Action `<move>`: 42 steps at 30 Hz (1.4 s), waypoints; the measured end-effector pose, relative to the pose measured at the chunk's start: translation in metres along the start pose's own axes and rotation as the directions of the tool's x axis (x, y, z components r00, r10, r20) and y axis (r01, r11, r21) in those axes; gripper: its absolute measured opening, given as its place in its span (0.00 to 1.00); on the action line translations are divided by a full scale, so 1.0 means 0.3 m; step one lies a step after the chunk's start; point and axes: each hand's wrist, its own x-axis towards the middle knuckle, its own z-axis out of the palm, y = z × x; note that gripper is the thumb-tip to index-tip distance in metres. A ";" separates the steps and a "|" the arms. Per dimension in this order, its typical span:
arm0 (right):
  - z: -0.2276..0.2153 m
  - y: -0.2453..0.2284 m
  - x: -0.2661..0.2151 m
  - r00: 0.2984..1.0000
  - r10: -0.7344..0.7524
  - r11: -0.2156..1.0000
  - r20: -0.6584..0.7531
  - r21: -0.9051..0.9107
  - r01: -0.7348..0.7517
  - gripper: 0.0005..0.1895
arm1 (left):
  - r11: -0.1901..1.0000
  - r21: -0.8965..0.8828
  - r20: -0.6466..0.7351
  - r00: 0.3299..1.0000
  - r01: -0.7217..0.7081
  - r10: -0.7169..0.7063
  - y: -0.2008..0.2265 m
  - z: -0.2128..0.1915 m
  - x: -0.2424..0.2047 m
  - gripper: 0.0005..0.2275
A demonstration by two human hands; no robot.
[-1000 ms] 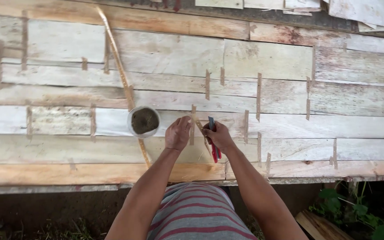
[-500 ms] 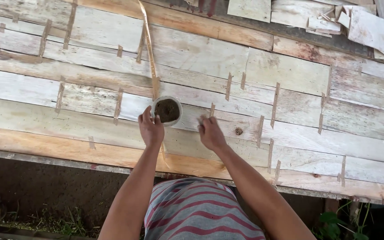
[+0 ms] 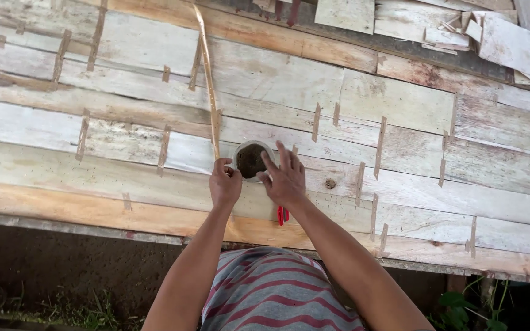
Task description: Applying and cutting thin strips of material onto a wooden surface using a utility knife.
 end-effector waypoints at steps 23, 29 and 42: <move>0.208 0.632 0.175 0.702 0.706 0.028 0.099 0.986 -0.167 0.32 | 0.545 0.291 0.302 0.616 -0.786 0.728 0.406 0.474 0.230 0.18; 0.156 0.804 0.274 0.677 0.718 -0.128 0.162 0.987 -0.100 0.32 | 0.430 0.328 0.642 0.532 -0.841 0.551 0.548 0.743 0.298 0.23; 0.041 0.782 0.400 0.663 0.703 -0.163 0.257 0.966 -0.201 0.33 | 0.309 0.392 0.719 0.498 -0.866 0.485 0.510 0.873 0.375 0.26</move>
